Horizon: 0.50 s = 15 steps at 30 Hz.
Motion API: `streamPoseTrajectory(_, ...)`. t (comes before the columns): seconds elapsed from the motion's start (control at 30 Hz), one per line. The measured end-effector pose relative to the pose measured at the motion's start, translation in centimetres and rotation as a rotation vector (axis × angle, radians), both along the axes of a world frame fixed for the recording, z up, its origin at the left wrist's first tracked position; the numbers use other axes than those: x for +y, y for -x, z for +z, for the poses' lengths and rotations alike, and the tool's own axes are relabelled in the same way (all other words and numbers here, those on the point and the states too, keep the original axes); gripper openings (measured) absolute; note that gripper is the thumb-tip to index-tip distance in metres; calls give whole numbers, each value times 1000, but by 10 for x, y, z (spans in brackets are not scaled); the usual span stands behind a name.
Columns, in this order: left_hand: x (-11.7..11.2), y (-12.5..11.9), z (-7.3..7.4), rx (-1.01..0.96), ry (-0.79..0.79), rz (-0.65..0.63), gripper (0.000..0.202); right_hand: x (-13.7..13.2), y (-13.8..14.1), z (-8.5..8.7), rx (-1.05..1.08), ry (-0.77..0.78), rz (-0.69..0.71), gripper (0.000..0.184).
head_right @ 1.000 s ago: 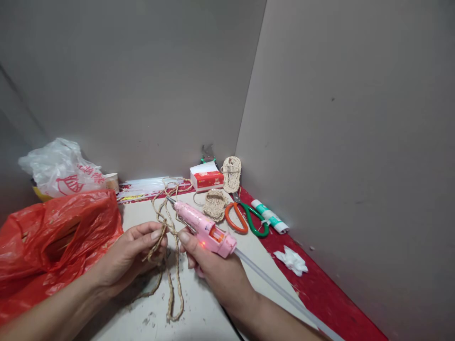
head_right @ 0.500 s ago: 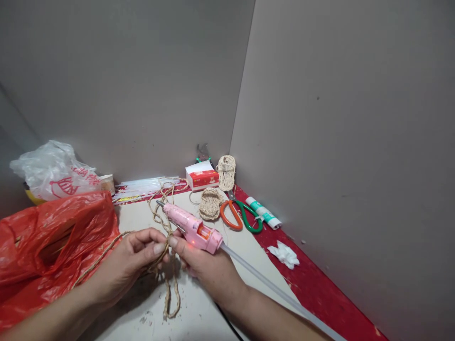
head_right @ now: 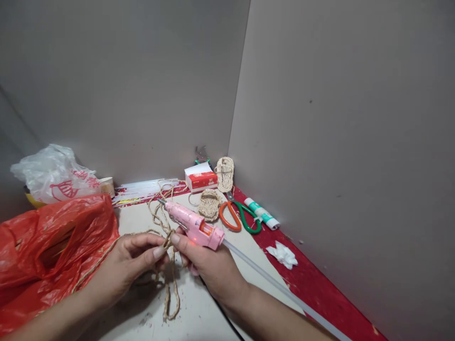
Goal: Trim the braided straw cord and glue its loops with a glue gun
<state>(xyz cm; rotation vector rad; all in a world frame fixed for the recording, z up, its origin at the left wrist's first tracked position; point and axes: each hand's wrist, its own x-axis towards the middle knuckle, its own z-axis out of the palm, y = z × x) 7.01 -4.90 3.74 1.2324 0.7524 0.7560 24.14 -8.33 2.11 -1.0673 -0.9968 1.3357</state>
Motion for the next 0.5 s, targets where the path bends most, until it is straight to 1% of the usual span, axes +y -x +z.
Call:
streamPoseTrajectory(0.17,4,2,4,-88,65,40,19,-1,0,3,-6,17,-63,35)
streamPoseTrajectory(0.3,9,4,9,-155,70,103,21,-2,-5,6,-26,-4,-91,36)
streamPoseTrajectory(0.4,13,5,11,-185,53,151,24,-7,-7,9,-131,-71,-86,33)
streamPoseTrajectory(0.5,14,3,10,-202,22,195,24,-12,-3,15,-269,-119,-50,44)
